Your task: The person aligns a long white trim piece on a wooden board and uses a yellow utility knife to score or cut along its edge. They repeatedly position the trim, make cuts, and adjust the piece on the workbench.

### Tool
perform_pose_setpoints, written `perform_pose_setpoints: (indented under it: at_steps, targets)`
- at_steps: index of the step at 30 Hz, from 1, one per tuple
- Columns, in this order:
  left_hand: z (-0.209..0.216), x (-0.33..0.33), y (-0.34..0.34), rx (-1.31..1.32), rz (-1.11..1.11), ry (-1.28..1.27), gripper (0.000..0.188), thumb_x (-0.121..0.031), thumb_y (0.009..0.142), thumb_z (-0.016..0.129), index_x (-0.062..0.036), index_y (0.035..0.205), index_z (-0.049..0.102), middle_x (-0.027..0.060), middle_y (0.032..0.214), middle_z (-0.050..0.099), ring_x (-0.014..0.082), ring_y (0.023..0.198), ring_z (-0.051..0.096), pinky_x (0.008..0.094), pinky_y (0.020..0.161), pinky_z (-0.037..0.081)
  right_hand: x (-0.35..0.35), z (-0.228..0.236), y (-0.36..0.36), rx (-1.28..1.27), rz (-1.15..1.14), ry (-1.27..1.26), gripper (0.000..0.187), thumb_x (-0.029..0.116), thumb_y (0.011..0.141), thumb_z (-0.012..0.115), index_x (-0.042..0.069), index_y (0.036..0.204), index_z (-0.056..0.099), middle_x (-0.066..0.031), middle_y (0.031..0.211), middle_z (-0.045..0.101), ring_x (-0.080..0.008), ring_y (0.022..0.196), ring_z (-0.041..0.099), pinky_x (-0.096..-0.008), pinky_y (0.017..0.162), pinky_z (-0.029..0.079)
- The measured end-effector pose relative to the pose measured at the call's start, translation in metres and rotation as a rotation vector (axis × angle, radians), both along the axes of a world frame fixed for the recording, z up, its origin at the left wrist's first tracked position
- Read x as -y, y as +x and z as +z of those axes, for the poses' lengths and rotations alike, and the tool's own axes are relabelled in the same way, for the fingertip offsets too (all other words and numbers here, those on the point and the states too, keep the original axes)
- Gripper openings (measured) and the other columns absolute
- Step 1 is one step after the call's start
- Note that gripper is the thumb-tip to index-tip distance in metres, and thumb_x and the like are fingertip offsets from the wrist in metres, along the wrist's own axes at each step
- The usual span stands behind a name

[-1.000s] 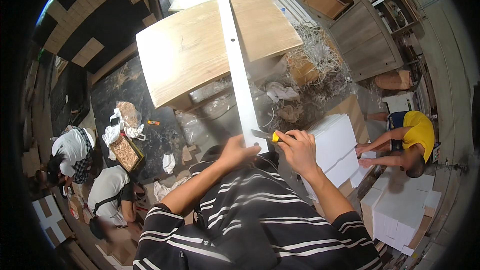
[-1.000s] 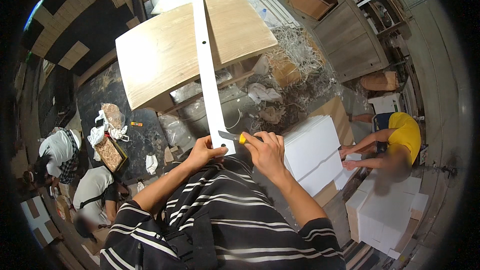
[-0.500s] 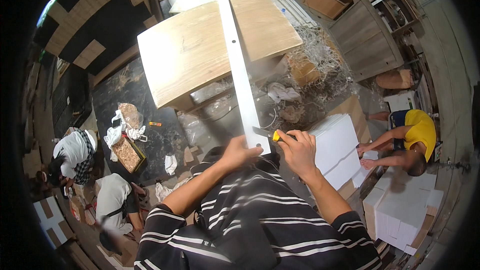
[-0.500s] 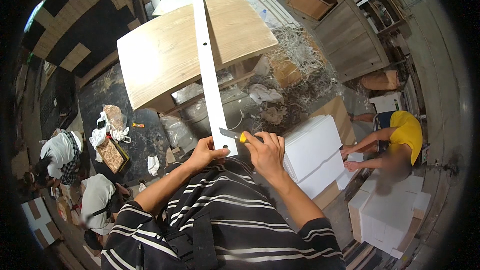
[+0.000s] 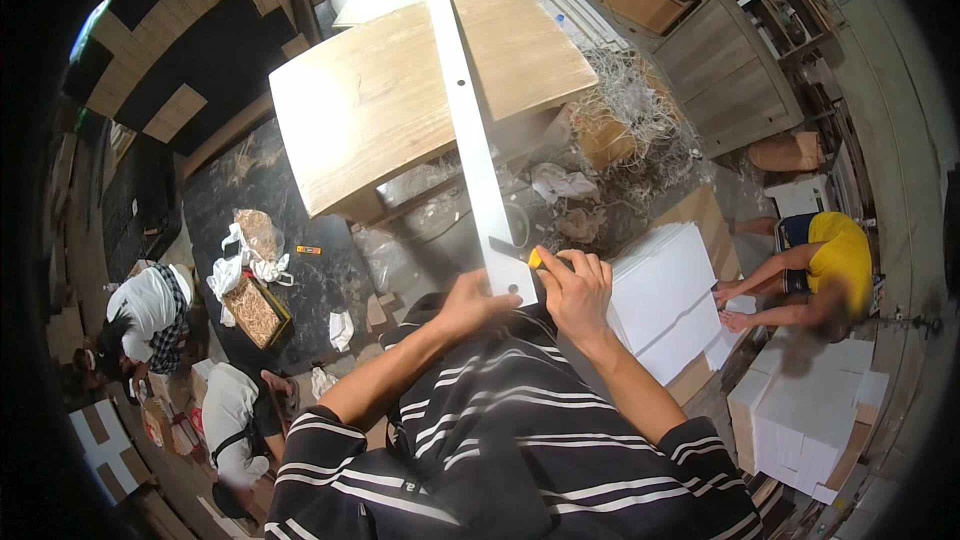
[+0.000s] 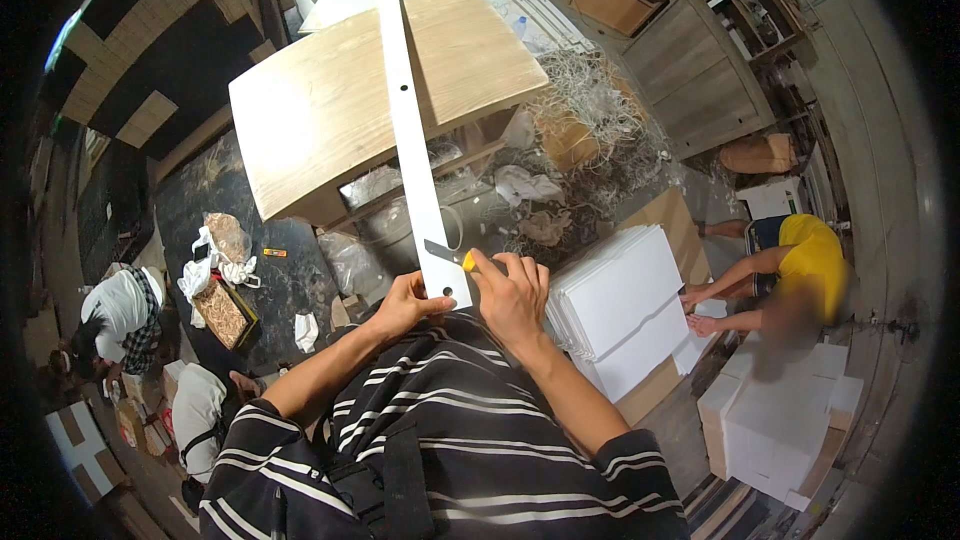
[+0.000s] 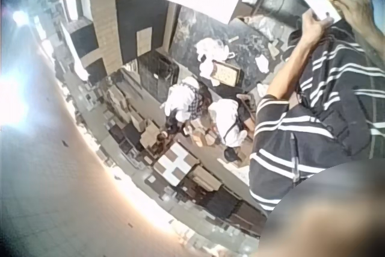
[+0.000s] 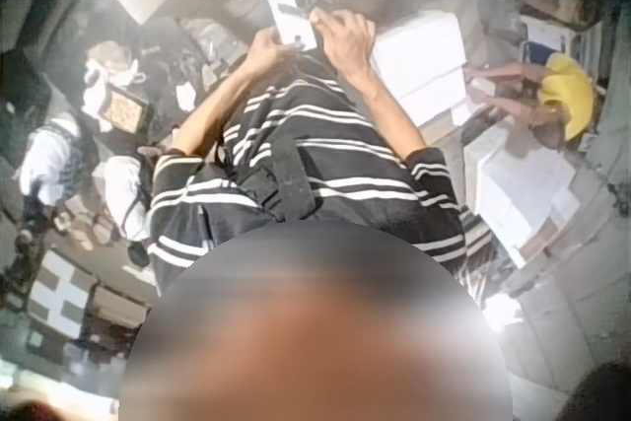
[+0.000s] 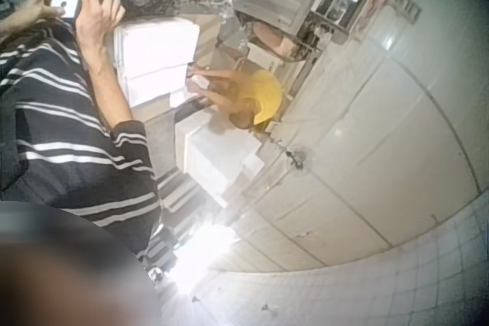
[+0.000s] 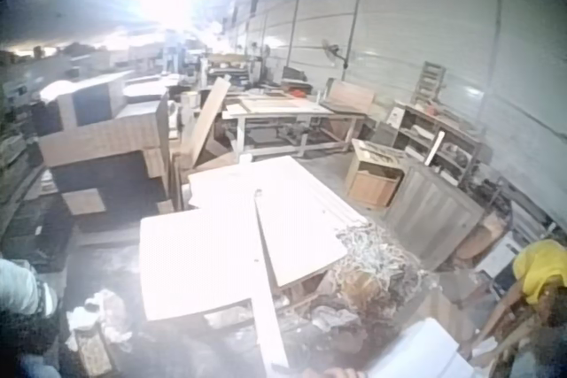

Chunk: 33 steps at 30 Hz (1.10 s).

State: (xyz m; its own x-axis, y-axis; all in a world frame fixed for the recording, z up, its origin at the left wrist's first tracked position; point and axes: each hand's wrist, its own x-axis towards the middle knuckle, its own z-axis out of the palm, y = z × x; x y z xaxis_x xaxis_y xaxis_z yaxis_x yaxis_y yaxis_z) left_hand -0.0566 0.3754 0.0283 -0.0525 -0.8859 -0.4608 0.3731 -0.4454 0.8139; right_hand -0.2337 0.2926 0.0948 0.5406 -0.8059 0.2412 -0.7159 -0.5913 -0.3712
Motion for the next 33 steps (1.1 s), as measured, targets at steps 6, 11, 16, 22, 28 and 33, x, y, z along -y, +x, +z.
perform_pose_setpoints:
  at_steps: [6,11,16,22,28,33]
  targets:
    - [0.000,-0.005,-0.004,-0.047,-0.073,0.014,0.027,-0.011,0.089,0.077,0.0010,0.109,0.065,0.0061,0.085,0.068,0.0124,0.069,0.064,0.0273,0.061,0.053,0.028,-0.014,0.018,0.021,-0.028,0.013,0.035,0.019,0.086,0.074,0.019,0.122,0.075,-0.0042,0.099,0.067,-0.0241,0.094,0.060,-0.0390,0.084,0.039]
    - [0.003,-0.008,-0.003,-0.045,-0.078,0.039,0.025,-0.010,0.088,0.078,0.0007,0.107,0.065,0.0051,0.085,0.069,0.0118,0.068,0.064,0.0272,0.061,0.053,0.060,-0.026,0.041,0.039,-0.068,0.036,0.034,0.022,0.088,0.072,0.020,0.122,0.075,-0.0044,0.100,0.068,-0.0240,0.095,0.060,-0.0387,0.086,0.039]
    - [0.003,-0.014,-0.001,-0.009,-0.061,0.068,0.025,-0.009,0.087,0.081,-0.0005,0.103,0.064,0.0032,0.085,0.069,0.0105,0.068,0.065,0.0264,0.061,0.054,0.074,-0.032,0.061,0.012,-0.084,0.085,0.033,0.024,0.089,0.071,0.020,0.122,0.075,-0.0052,0.100,0.069,-0.0256,0.098,0.061,-0.0402,0.089,0.039]
    - [-0.005,-0.020,0.001,0.025,-0.041,0.083,0.024,-0.007,0.087,0.080,0.0000,0.104,0.064,0.0026,0.087,0.069,0.0093,0.072,0.064,0.0261,0.065,0.054,0.047,-0.023,0.043,0.000,-0.030,0.165,0.034,0.026,0.090,0.071,0.020,0.123,0.075,-0.0055,0.101,0.069,-0.0252,0.098,0.061,-0.0399,0.089,0.039]
    - [-0.006,-0.025,-0.001,-0.018,0.017,0.047,0.026,-0.010,0.087,0.077,0.0014,0.107,0.066,0.0058,0.084,0.068,0.0130,0.068,0.064,0.0282,0.061,0.052,0.056,-0.024,0.050,0.016,-0.044,0.133,0.033,0.026,0.091,0.069,0.019,0.123,0.075,-0.0057,0.103,0.069,-0.0254,0.098,0.061,-0.0400,0.089,0.039]
    - [-0.002,-0.027,0.007,-0.025,0.002,0.056,0.027,-0.007,0.086,0.081,-0.0015,0.106,0.065,0.0004,0.089,0.068,0.0081,0.072,0.062,0.0250,0.063,0.051,0.071,-0.029,0.071,0.002,-0.037,0.094,0.033,0.026,0.092,0.068,0.020,0.124,0.074,-0.0058,0.103,0.069,-0.0259,0.100,0.062,-0.0406,0.088,0.039]
